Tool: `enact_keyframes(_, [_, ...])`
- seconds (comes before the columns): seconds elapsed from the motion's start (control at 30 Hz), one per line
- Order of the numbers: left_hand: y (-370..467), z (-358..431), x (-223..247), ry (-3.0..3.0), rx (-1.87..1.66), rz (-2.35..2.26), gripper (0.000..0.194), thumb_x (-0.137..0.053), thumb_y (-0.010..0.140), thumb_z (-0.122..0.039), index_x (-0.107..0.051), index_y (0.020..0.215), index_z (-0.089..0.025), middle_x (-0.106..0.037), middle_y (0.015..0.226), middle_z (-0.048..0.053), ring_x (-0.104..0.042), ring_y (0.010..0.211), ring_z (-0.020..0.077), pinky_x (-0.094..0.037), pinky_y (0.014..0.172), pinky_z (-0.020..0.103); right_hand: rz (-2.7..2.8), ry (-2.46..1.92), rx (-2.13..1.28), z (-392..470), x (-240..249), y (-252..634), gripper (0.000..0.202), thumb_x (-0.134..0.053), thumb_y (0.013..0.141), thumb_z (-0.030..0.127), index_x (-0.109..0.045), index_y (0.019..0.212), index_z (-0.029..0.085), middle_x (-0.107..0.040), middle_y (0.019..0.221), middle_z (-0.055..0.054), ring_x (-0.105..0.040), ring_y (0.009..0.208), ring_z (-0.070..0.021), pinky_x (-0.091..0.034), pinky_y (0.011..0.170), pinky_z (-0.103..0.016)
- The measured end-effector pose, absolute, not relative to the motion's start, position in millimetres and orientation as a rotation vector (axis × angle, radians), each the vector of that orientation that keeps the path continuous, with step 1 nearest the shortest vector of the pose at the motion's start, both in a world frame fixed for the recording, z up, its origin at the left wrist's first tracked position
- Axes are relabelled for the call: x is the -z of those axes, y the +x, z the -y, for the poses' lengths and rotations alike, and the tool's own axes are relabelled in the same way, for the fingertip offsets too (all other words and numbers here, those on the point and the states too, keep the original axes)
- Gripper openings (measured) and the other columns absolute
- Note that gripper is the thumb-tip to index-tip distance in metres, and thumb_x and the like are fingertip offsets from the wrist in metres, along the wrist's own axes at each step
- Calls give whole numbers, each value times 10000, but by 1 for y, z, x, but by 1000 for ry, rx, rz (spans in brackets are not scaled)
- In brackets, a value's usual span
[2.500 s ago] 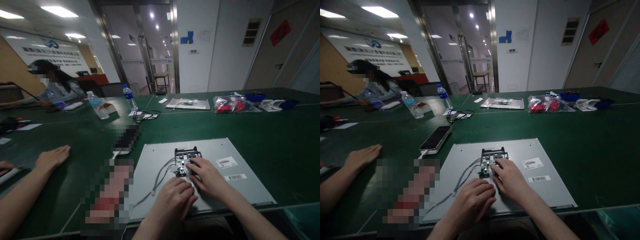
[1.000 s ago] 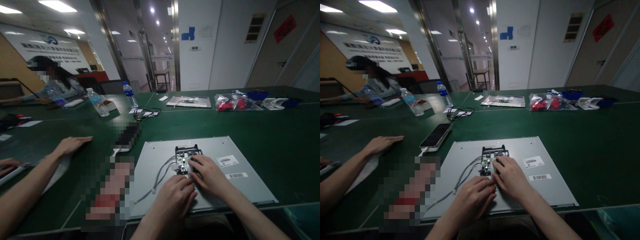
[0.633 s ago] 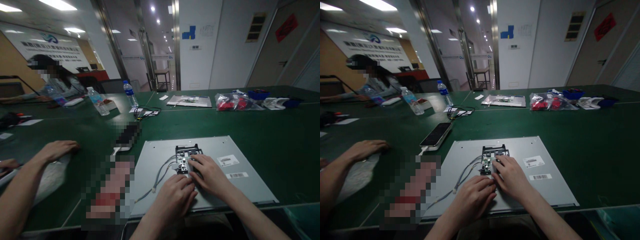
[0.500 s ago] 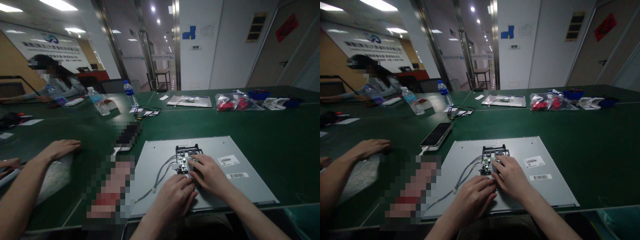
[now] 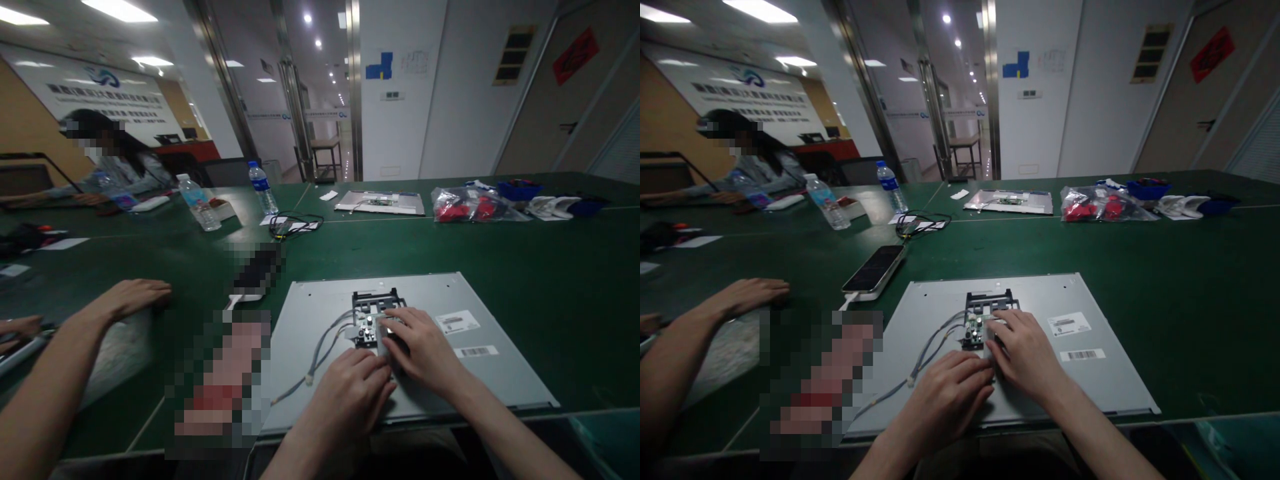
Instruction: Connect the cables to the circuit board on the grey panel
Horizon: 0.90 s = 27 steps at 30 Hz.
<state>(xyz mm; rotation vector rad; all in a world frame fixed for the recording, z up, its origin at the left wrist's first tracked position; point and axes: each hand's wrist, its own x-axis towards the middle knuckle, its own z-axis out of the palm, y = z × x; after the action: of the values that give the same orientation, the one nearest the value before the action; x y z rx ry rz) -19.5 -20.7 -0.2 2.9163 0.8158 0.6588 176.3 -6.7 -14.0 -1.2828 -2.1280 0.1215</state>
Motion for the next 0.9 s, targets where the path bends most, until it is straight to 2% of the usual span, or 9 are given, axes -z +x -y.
enact_keyframes(0.27, [-20,21,1,2922,-648,-831,145,-518,956,-197,-659,982,-174,-683,899,58,-642,844,208,-524,756,356,2065,-1383,-141,5,13,181,356,-548,850,134,-618,1190,215,-658,1180,-69,-573,1085,-240,-433,959,-421])
enact_keyframes(0.4, [-20,21,1,2925,-682,-815,167,-495,962,-198,-660,974,-173,-682,897,69,-641,851,206,-525,758,349,2095,-1408,-157,4,15,180,302,-543,887,159,-630,1168,231,-681,1102,-60,-590,1029,-238,-446,914,-411])
enact_keyframes(0.9, [-19,20,-1,2905,-637,-834,165,-513,956,-200,-643,1052,-171,-686,952,65,-642,901,227,-540,795,382,2076,-1393,-221,3,18,181,247,-509,932,136,-629,1133,217,-665,1057,-65,-573,974,-242,-475,865,-397])
